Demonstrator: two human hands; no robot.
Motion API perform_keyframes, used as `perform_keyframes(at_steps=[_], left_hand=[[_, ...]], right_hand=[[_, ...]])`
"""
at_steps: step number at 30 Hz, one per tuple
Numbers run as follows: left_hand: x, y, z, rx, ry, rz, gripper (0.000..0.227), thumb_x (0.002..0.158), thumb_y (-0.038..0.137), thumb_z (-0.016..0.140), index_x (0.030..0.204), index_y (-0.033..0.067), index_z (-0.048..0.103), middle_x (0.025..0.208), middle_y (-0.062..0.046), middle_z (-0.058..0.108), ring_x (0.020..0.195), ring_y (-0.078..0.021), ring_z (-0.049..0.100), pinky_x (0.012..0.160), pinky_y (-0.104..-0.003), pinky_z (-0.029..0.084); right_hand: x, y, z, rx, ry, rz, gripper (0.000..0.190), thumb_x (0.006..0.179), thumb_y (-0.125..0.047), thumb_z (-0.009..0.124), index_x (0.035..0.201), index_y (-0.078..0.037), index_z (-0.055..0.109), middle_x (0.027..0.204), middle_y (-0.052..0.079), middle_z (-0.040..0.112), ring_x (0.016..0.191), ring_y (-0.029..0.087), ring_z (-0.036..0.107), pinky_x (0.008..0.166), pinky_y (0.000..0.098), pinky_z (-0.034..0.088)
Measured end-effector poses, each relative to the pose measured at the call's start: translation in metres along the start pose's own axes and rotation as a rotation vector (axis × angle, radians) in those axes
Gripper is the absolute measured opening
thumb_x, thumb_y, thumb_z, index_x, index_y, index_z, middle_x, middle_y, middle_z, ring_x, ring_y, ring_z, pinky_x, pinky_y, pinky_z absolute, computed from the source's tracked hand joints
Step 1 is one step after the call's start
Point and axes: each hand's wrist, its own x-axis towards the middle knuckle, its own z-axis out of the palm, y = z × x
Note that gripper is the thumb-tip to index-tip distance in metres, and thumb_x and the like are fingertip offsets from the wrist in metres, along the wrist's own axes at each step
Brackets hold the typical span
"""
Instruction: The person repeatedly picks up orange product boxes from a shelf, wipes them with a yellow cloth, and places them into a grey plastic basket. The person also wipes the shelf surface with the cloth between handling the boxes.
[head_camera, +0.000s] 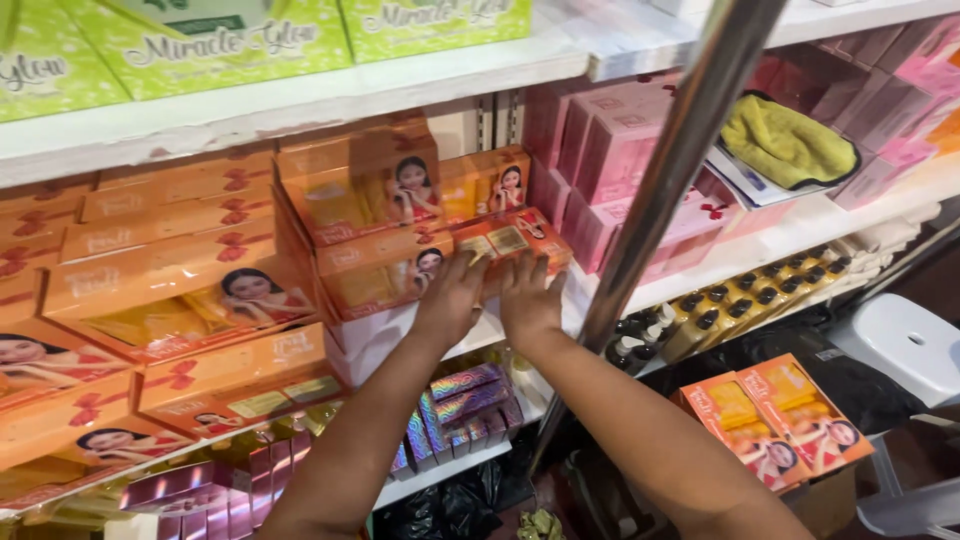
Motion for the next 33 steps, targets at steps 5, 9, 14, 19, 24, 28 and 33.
perform_keyframes(at_steps=[5,9,14,19,24,28,33], left_hand=[[0.001,-0.007,0.003,-0.002,-0.118,-0.017,0.079,0.067,-0.002,0.076,0.142,0.0032,0.051,0.143,-0.020,0.051,0.135,-0.0400,0.046,0.112,-0.047,0.040],[-0.006,-0.034,0.050,0.139,-0.128,0.027,0.070,0.076,0.000,0.065,0.144,0.0012,0.048,0.144,-0.020,0.053,0.135,-0.0374,0.049,0.110,-0.047,0.041],[0.000,-0.036,0.073,0.347,-0.122,0.048,0.055,0.091,0.009,0.057,0.145,0.0002,0.049,0.142,-0.025,0.057,0.129,-0.0380,0.056,0.104,-0.046,0.051],[0.011,-0.035,0.095,0.647,-0.183,0.081,0.054,0.093,0.013,0.056,0.145,0.0019,0.049,0.147,-0.029,0.053,0.122,-0.0451,0.056,0.081,-0.053,0.059],[0.030,-0.023,0.084,0.734,-0.274,0.036,0.055,0.091,0.022,0.054,0.145,0.0097,0.045,0.140,-0.030,0.054,0.112,-0.0505,0.061,0.059,-0.054,0.062],[0.033,-0.035,0.088,0.660,-0.198,0.094,0.065,0.090,0.017,0.056,0.153,0.0123,0.043,0.137,-0.031,0.059,0.108,-0.0478,0.066,0.064,-0.050,0.062],[0.040,-0.021,0.057,0.590,-0.159,0.208,0.073,0.092,0.017,0.057,0.160,0.0186,0.030,0.119,-0.027,0.066,0.098,-0.0487,0.069,0.062,-0.053,0.062]], right_hand=[[0.016,-0.008,-0.017,0.114,-0.058,0.126,0.067,0.097,-0.026,0.055,0.156,-0.008,0.030,0.165,0.024,0.024,0.149,0.047,0.025,0.110,0.0753,0.023],[0.030,-0.015,-0.024,0.029,-0.214,0.098,0.072,0.094,-0.025,0.057,0.158,-0.009,0.027,0.166,0.023,0.019,0.149,0.048,0.021,0.110,0.0751,0.021],[0.051,-0.014,0.028,0.018,-0.119,0.102,0.072,0.095,-0.030,0.056,0.158,-0.007,0.029,0.165,0.023,0.021,0.149,0.048,0.022,0.113,0.0720,0.020],[0.049,-0.009,0.009,-0.044,-0.158,0.126,0.067,0.098,-0.032,0.053,0.159,-0.015,0.030,0.166,0.021,0.023,0.150,0.049,0.023,0.113,0.0719,0.022],[0.052,0.000,0.019,-0.055,-0.187,0.220,0.072,0.098,-0.033,0.054,0.161,-0.014,0.026,0.167,0.021,0.019,0.150,0.049,0.021,0.113,0.0717,0.022],[0.048,0.002,0.004,-0.022,-0.250,0.237,0.077,0.098,-0.031,0.055,0.164,-0.017,0.020,0.167,0.024,0.017,0.151,0.051,0.019,0.112,0.0708,0.023],[0.052,0.006,-0.019,0.132,-0.368,0.377,0.084,0.100,-0.033,0.054,0.166,-0.018,0.005,0.171,0.019,-0.003,0.151,0.052,0.016,0.106,0.0783,0.028]])
